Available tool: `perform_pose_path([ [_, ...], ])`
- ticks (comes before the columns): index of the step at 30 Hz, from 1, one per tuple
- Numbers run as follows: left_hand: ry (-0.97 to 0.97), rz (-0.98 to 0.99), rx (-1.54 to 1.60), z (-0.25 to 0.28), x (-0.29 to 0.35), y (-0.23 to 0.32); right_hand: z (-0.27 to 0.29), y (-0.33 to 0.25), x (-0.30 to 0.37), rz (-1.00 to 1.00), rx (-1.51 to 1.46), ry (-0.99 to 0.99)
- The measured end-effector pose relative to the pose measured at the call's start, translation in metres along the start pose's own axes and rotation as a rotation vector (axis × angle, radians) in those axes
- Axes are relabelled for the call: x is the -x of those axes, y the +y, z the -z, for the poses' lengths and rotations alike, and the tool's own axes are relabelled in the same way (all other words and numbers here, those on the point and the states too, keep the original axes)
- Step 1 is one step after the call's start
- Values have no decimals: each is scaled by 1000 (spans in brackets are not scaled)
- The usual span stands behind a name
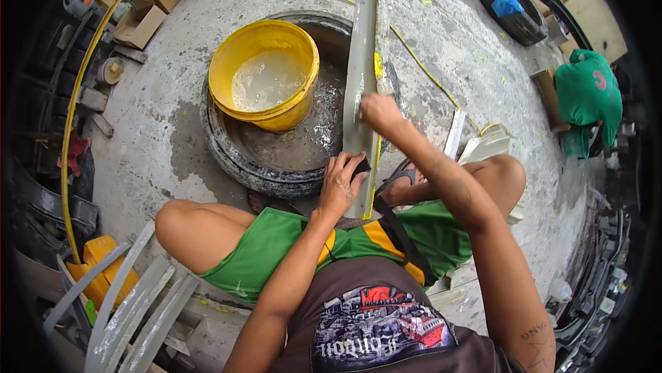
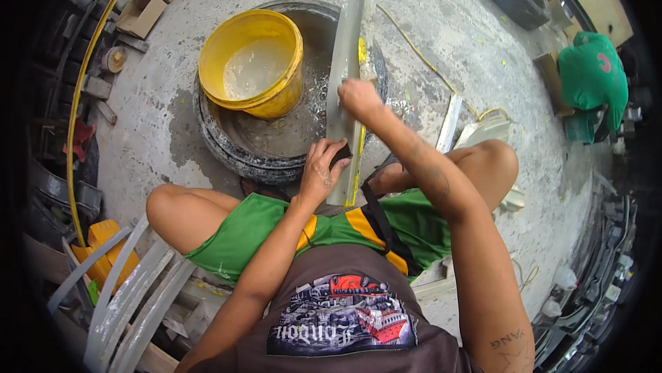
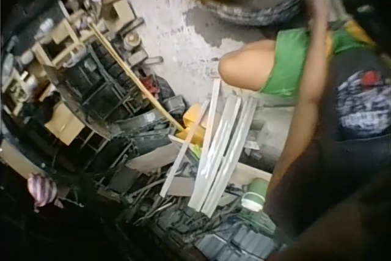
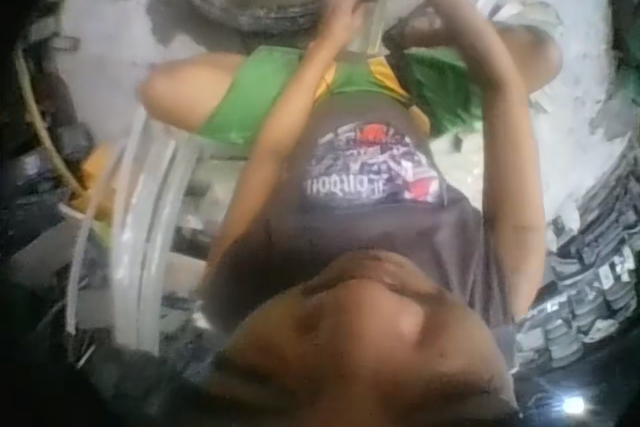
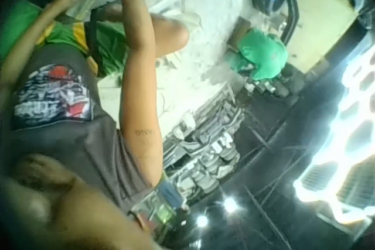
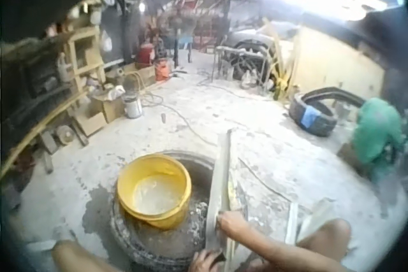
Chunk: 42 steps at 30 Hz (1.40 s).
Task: Wet sanding a fiberglass automotive part over a bucket of water.
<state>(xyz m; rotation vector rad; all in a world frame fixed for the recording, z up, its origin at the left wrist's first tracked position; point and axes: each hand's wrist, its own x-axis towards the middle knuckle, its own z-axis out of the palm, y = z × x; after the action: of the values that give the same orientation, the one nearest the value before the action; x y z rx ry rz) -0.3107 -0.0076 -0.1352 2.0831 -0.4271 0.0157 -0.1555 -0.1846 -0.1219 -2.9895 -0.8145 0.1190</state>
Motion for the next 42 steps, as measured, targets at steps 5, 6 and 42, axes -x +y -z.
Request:
perform_pose_path([
  [5,21,31,17,2,0,-2,-6,-24,26,-52,-49,-35],
  [6,16,29,28,2,-1,-2,-7,-16,20,-40,-37,-44],
  [42,-134,130,5,19,-1,11,1,40,-55,-201,5,-21],
])
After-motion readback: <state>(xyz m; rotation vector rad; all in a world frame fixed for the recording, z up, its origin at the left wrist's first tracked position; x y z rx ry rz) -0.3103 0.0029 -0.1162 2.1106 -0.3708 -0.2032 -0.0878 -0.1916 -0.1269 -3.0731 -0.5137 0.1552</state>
